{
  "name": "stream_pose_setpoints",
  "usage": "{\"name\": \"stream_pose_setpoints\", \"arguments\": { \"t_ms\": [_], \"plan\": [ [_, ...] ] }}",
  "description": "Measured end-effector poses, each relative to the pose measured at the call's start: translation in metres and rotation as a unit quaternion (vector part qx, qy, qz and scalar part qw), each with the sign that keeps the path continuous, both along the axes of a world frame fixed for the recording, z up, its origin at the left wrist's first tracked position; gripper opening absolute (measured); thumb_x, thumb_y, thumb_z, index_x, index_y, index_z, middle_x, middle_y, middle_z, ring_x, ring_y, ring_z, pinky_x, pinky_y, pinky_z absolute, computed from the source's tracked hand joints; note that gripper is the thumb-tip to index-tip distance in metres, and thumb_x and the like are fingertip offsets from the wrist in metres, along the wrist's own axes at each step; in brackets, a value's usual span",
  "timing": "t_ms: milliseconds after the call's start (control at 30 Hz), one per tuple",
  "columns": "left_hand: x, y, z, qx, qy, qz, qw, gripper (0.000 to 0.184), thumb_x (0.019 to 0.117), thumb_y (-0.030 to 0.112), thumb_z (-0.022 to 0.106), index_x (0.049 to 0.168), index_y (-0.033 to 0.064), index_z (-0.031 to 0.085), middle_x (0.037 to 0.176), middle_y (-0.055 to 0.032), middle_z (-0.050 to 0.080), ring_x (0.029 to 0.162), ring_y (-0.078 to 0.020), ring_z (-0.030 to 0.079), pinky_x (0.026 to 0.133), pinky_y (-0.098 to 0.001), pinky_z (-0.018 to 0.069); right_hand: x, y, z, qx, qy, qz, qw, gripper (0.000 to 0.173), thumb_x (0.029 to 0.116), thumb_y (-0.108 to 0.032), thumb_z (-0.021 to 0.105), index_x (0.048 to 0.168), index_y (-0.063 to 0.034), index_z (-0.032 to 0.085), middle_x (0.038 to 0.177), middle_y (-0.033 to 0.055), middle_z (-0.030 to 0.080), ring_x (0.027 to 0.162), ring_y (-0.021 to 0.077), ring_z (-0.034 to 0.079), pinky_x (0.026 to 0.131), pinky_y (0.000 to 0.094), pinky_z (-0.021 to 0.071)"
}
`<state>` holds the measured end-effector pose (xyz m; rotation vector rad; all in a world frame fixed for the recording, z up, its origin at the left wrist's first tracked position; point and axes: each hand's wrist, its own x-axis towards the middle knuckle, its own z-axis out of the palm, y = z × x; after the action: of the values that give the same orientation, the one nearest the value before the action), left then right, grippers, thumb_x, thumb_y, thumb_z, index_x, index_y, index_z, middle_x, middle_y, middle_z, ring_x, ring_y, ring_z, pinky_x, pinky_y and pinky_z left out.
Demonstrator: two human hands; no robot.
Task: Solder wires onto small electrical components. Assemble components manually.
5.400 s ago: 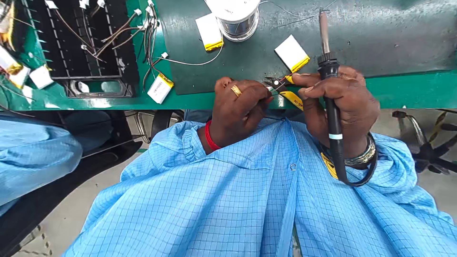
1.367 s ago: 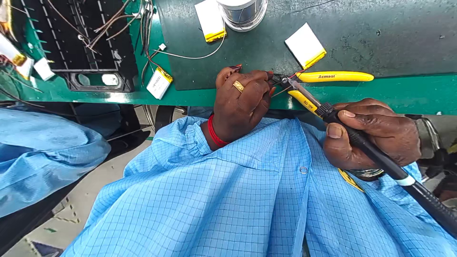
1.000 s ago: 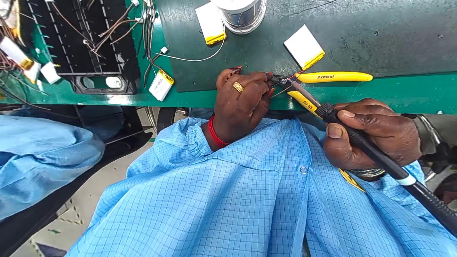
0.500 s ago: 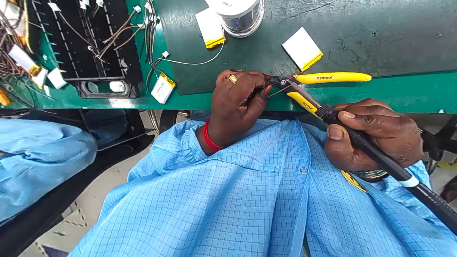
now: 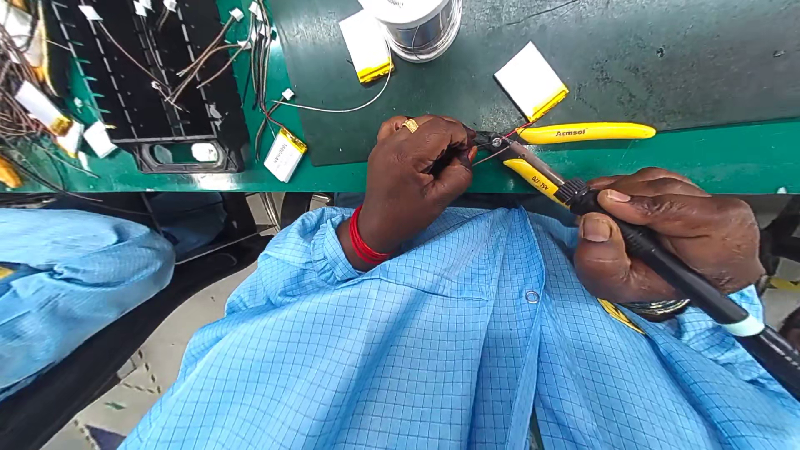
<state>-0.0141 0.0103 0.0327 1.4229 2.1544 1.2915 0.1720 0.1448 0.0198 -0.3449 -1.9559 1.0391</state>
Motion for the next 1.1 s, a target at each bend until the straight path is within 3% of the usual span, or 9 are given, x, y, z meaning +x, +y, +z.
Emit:
{"name": "stream_pose_setpoints", "arguments": {
  "t_ms": [1100],
  "plan": [
    [0.0008,0.0015,0.0004,0.0,0.001,0.002,1.0,0.009,0.0921,0.007,0.063,0.091,0.0023,0.071,0.09,-0.0087,0.075,0.085,-0.0082,0.066,0.092,-0.038,0.0414,-0.001,0.0,-0.0037,0.013,0.005,0.004,1.0,0.015,0.0975,-0.021,0.059,0.093,-0.0065,0.06,0.077,0.001,0.061,0.072,0.0056,0.062,0.066,0.0188,0.0502]
  ]
}}
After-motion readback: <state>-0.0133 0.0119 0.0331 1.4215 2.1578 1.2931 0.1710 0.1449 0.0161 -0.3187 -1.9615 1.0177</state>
